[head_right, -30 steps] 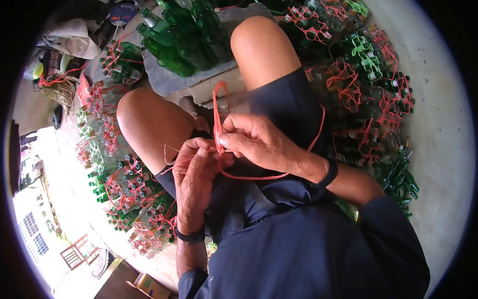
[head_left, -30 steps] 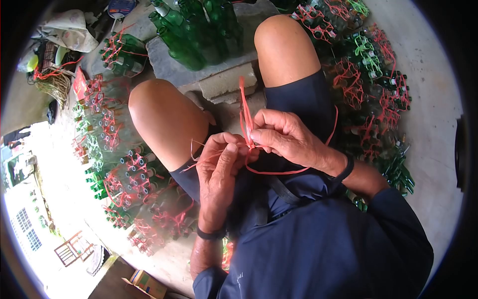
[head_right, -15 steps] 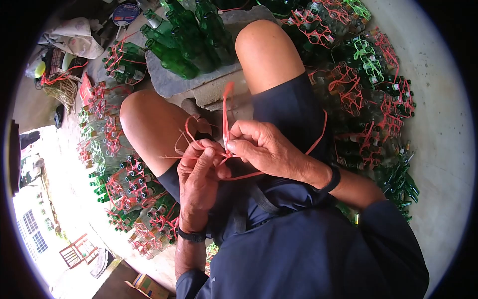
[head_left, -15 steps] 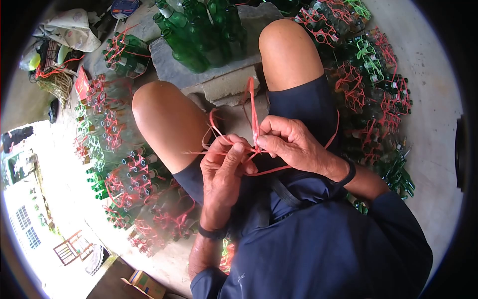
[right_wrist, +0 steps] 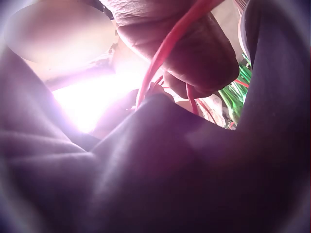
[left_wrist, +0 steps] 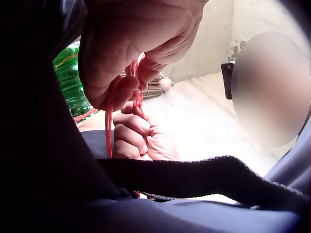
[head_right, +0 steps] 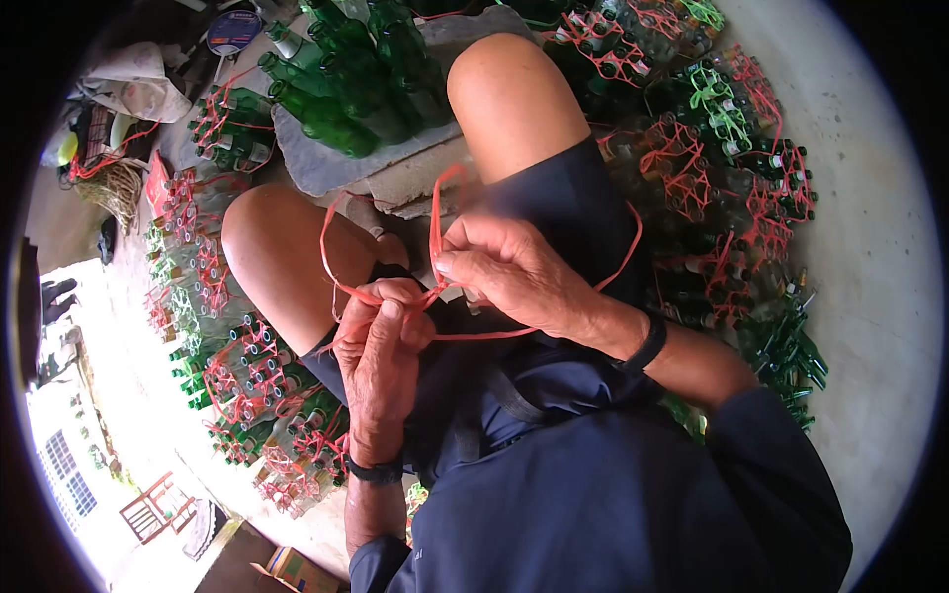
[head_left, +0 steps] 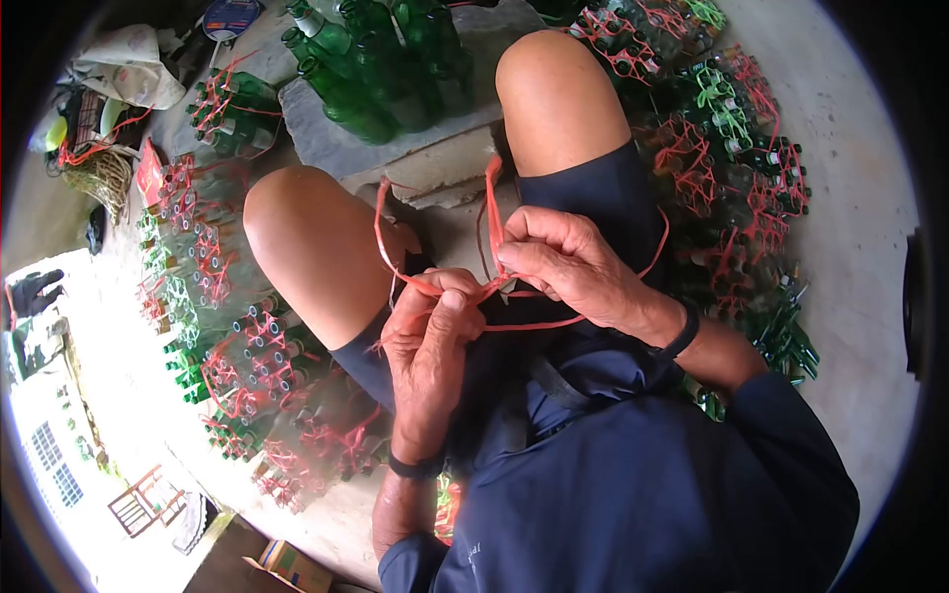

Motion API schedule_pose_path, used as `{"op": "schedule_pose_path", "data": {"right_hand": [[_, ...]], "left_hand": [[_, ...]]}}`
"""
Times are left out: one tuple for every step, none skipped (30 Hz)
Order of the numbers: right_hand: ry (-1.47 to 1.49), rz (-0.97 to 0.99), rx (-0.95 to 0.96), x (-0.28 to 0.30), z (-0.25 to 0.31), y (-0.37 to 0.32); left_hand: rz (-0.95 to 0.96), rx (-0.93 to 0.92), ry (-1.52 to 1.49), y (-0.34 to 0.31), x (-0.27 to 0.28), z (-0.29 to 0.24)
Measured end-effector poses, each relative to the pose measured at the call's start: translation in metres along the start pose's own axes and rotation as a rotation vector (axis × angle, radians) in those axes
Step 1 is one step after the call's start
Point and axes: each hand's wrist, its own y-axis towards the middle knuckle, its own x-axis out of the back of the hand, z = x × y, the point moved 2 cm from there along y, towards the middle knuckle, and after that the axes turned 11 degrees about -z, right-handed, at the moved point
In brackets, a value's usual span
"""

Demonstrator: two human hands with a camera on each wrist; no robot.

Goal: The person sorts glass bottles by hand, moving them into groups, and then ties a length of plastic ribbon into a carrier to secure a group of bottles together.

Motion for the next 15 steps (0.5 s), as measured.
{"op": "schedule_pose_path", "data": {"right_hand": [[-0.022,-0.003,0.008,-0.0006,0.0011,-0.0005],[-0.045,-0.005,0.016,-0.0014,0.0016,-0.0007],[-0.046,-0.005,0.015,-0.0026,0.0008,-0.0006],[-0.041,-0.018,0.035,-0.0038,-0.0003,-0.0005],[-0.036,-0.032,0.055,-0.0042,-0.001,-0.0004],[-0.037,-0.032,0.054,-0.0026,-0.0014,-0.0003],[-0.046,-0.013,0.054,0.0,-0.0015,0.0001],[-0.055,0.006,0.054,0.0012,-0.0016,0.0003],[-0.055,0.006,0.053,0.0012,-0.0016,0.0004],[-0.041,0.007,0.053,0.001,-0.0017,0.0004],[-0.027,0.007,0.054,0.0008,-0.0016,0.0004],[-0.027,0.007,0.054,0.0008,-0.0015,0.0003],[-0.041,0.004,0.041,0.0008,-0.0018,0.0],[-0.055,0.002,0.029,0.0007,-0.002,-0.0001],[-0.055,0.001,0.029,-0.0001,-0.0019,-0.0004]], "left_hand": [[-0.015,-0.003,-0.007,0.0007,0.0011,0.0001],[-0.03,-0.006,-0.015,0.0012,0.0023,0.0003],[-0.031,-0.006,-0.015,0.0016,0.0033,0.001],[-0.023,0.001,-0.016,0.0018,0.0043,0.0021],[-0.014,0.009,-0.018,0.0018,0.0047,0.0027],[-0.015,0.009,-0.018,0.0015,0.0046,0.0025],[-0.017,0.025,-0.01,0.0011,0.0041,0.0021],[-0.018,0.041,-0.002,0.0006,0.0036,0.0016],[-0.018,0.041,-0.002,0.0005,0.0022,0.0004],[-0.038,0.012,0.038,0.0008,0.0005,-0.0012],[-0.058,-0.017,0.078,0.001,-0.0003,-0.0023],[-0.058,-0.016,0.078,0.0009,-0.0002,-0.0025],[-0.068,-0.021,0.083,0.0008,0.0004,-0.0029],[-0.08,-0.027,0.088,0.0008,0.0012,-0.0035],[-0.08,-0.026,0.088,0.0006,0.002,-0.0042]]}}
